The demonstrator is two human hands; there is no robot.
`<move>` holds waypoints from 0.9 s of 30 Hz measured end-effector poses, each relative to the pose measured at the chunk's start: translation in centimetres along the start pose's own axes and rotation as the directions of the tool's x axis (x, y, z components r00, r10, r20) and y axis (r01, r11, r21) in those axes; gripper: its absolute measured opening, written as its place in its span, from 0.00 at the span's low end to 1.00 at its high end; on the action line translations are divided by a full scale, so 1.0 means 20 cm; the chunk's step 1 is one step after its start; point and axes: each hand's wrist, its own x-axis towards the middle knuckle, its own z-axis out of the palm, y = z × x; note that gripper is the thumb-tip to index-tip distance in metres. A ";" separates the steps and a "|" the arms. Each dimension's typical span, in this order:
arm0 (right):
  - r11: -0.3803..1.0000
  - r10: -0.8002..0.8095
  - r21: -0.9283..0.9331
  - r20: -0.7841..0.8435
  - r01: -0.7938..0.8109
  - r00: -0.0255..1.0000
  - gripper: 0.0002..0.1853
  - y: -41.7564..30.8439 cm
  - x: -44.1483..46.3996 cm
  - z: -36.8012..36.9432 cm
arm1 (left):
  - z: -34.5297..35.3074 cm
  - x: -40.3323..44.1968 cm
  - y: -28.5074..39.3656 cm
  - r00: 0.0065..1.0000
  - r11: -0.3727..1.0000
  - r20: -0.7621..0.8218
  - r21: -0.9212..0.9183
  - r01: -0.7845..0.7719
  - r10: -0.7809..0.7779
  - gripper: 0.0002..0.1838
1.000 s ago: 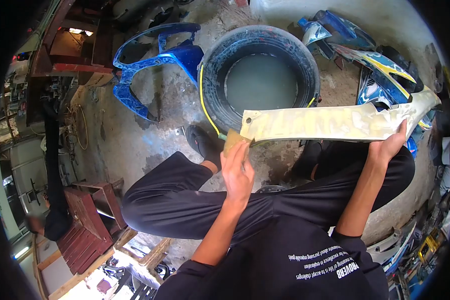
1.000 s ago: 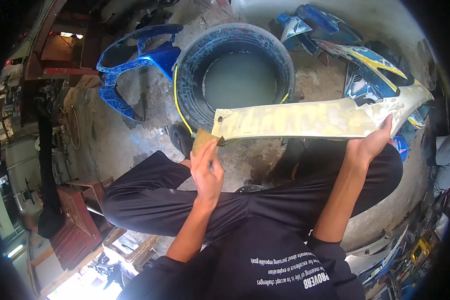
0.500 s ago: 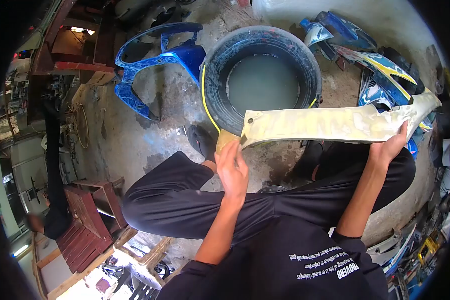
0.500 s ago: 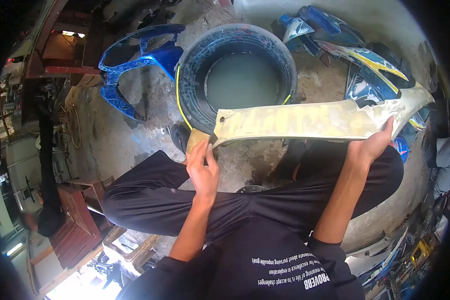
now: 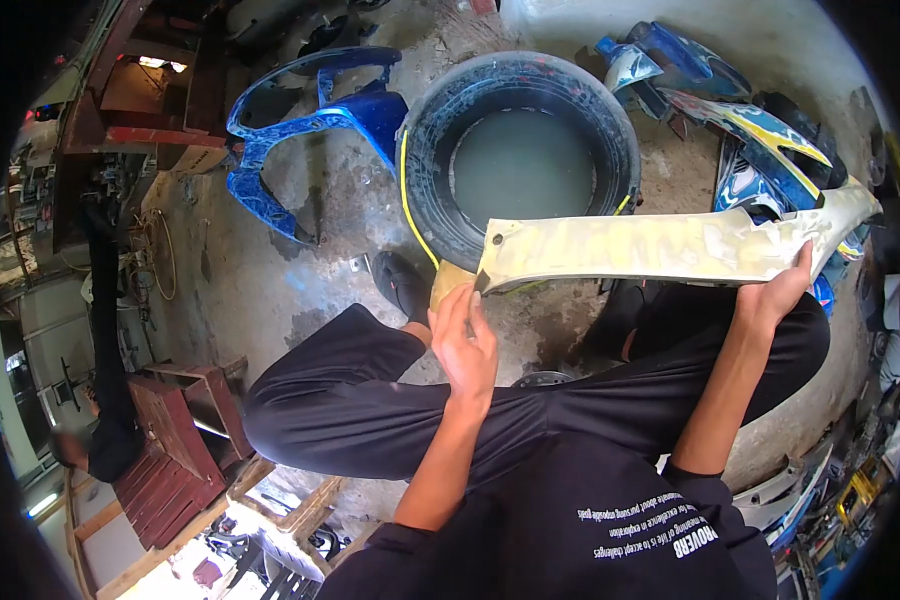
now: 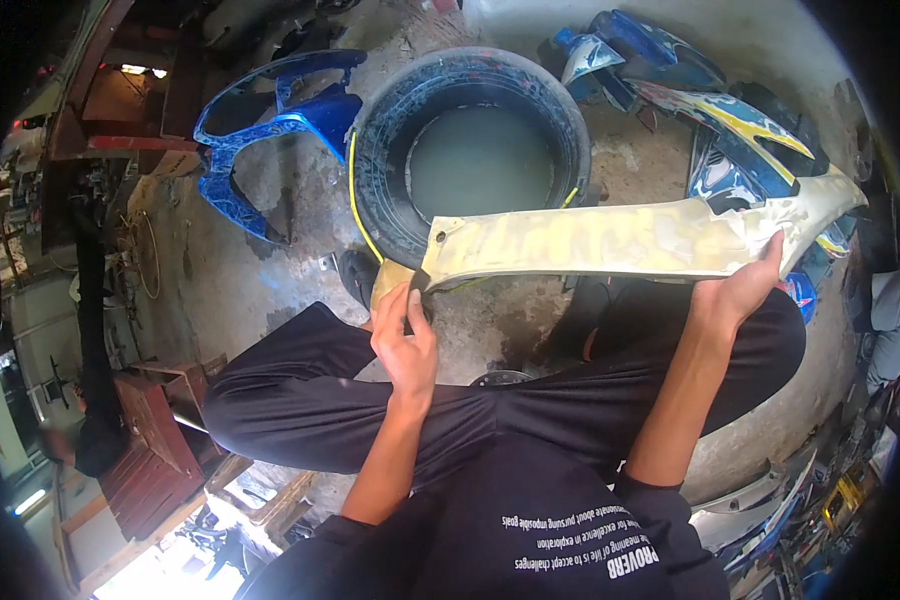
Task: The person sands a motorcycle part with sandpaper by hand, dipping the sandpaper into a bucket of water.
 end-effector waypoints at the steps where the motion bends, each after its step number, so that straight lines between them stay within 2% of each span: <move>1: 1.000 -0.005 -0.002 0.000 0.005 1.000 0.24 0.00 0.00 0.00 | 0.00 0.00 0.02 1.000 1.000 -0.010 -0.008 0.026 -0.026 0.11; 4: 1.000 -0.017 0.001 -0.012 0.017 1.000 0.24 0.00 0.00 0.00 | 0.00 -0.01 0.02 0.998 0.998 0.002 0.004 0.065 -0.065 0.10; 8: 1.000 0.005 -0.018 -0.012 -0.005 1.000 0.24 0.00 -0.01 0.00 | 0.00 -0.02 0.04 0.999 1.000 0.049 0.002 -0.013 0.013 0.11; 10: 1.000 -0.002 -0.023 -0.002 0.002 1.000 0.24 0.00 -0.01 0.00 | 0.02 -0.01 0.03 0.996 0.996 0.000 -0.018 0.087 -0.087 0.12; 12: 1.000 -0.008 -0.013 -0.002 0.008 1.000 0.24 0.00 0.00 -0.01 | 0.02 -0.03 0.05 0.994 0.994 0.026 -0.016 0.111 -0.111 0.15; 14: 1.000 0.004 -0.018 -0.010 -0.004 1.000 0.24 0.00 -0.01 0.01 | 0.02 -0.06 0.08 0.997 0.999 0.071 0.045 -0.024 0.021 0.19; 15: 1.000 0.014 -0.023 -0.020 -0.015 1.000 0.24 0.00 -0.01 0.01 | 0.02 -0.07 0.05 0.996 0.997 0.082 0.060 -0.038 0.033 0.22; 16: 1.000 0.017 -0.021 -0.021 -0.017 1.000 0.24 0.01 -0.02 0.02 | 0.01 -0.06 0.04 0.996 0.997 0.082 0.063 -0.039 0.034 0.22; 18: 0.999 0.016 -0.034 -0.041 -0.017 0.999 0.24 0.00 -0.02 0.03 | 0.01 -0.03 0.02 0.996 0.976 0.058 0.212 0.049 -0.063 0.21; 20: 1.000 0.007 -0.029 -0.037 -0.008 0.999 0.24 0.00 0.00 -0.01 | 0.03 -0.04 0.07 0.997 0.977 0.052 0.210 0.047 -0.060 0.20; 22: 1.000 0.009 -0.016 -0.025 -0.009 1.000 0.23 0.01 0.01 -0.01 | 0.02 -0.04 0.11 0.991 0.979 0.092 0.173 -0.109 0.095 0.14; 24: 0.999 0.030 0.010 -0.011 -0.030 0.999 0.24 0.00 0.00 0.00 | 0.02 -0.01 0.10 0.994 0.987 0.098 0.148 -0.063 0.048 0.14; 26: 1.000 0.000 0.018 0.007 0.000 1.000 0.24 0.01 0.02 -0.01 | 0.03 0.04 0.09 0.995 0.971 0.069 0.234 0.050 -0.068 0.14; 27: 0.999 -0.025 0.023 0.030 0.024 0.999 0.24 0.01 0.02 -0.02 | 0.05 0.02 0.07 0.998 0.975 0.064 0.224 0.003 -0.018 0.14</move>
